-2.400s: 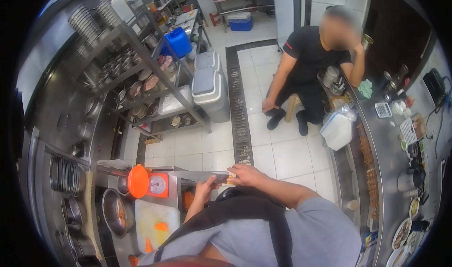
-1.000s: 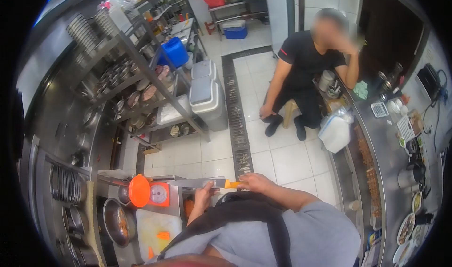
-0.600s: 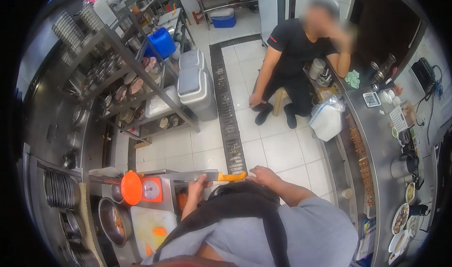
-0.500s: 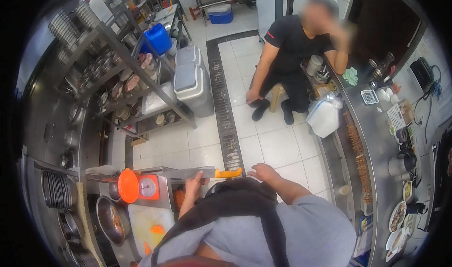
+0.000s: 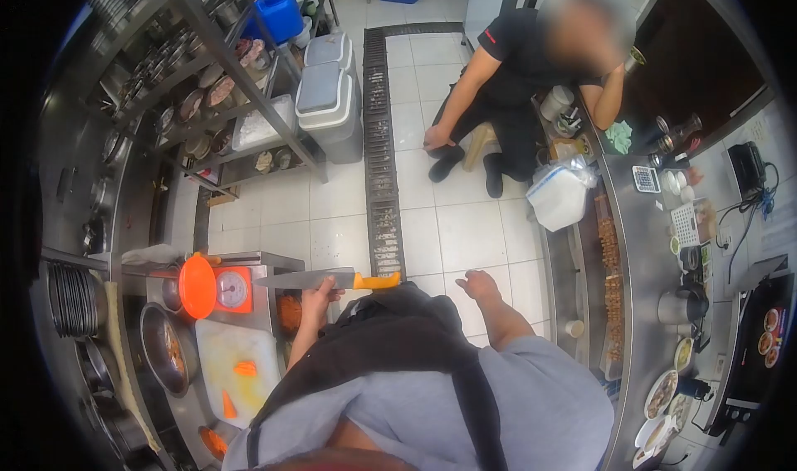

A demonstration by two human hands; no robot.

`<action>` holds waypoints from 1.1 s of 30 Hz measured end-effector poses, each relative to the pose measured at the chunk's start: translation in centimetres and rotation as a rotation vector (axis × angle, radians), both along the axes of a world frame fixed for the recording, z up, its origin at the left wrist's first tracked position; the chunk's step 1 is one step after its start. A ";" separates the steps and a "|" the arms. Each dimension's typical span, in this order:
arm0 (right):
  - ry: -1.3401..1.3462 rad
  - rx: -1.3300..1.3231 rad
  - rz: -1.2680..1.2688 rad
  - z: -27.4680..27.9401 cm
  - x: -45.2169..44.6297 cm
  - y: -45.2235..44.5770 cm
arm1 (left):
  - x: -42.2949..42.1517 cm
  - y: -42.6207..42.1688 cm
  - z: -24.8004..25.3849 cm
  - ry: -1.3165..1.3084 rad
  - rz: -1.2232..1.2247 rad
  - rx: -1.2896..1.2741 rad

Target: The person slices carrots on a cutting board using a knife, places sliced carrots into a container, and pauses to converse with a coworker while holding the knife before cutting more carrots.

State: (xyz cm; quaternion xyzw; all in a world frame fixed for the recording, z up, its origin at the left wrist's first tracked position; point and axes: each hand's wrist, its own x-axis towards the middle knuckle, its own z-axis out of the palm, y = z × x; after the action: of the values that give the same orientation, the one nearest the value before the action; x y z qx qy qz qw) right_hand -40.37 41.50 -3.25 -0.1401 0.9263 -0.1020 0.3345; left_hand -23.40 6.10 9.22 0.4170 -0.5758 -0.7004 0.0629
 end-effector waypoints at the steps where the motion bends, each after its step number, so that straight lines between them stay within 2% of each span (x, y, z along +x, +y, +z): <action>1: 0.029 -0.039 -0.025 -0.2 0.1 -0.4 | -0.1 0.0 -0.1 -0.001 -0.009 0.002; 4: 0.049 -0.115 0.014 -0.8 0.4 -1.5 | -0.2 0.2 -1.0 -0.019 -0.026 0.054; 7: 0.006 -0.068 0.081 -2.9 0.3 -2.7 | 0.0 0.1 -2.6 0.023 -0.047 0.031; 10: -0.050 -0.100 0.108 0.6 0.8 -3.4 | -0.4 0.4 -1.6 0.018 -0.044 0.044; 17: -0.018 -0.024 0.208 0.3 0.2 -2.3 | 0.1 0.0 -1.1 0.005 -0.028 -0.008; 23: -0.028 0.014 0.192 2.1 -0.2 -2.7 | 0.2 0.0 -1.6 0.030 0.054 0.022; 33: 0.005 -0.098 0.261 1.6 1.3 -3.2 | 0.3 0.6 -0.8 0.041 0.036 -0.005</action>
State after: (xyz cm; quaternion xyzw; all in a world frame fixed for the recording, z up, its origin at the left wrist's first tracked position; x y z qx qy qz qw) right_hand -39.07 38.32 -1.68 -0.2757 0.8950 -0.1022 0.3355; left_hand -23.09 6.71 8.39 0.4126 -0.5684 -0.7063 0.0885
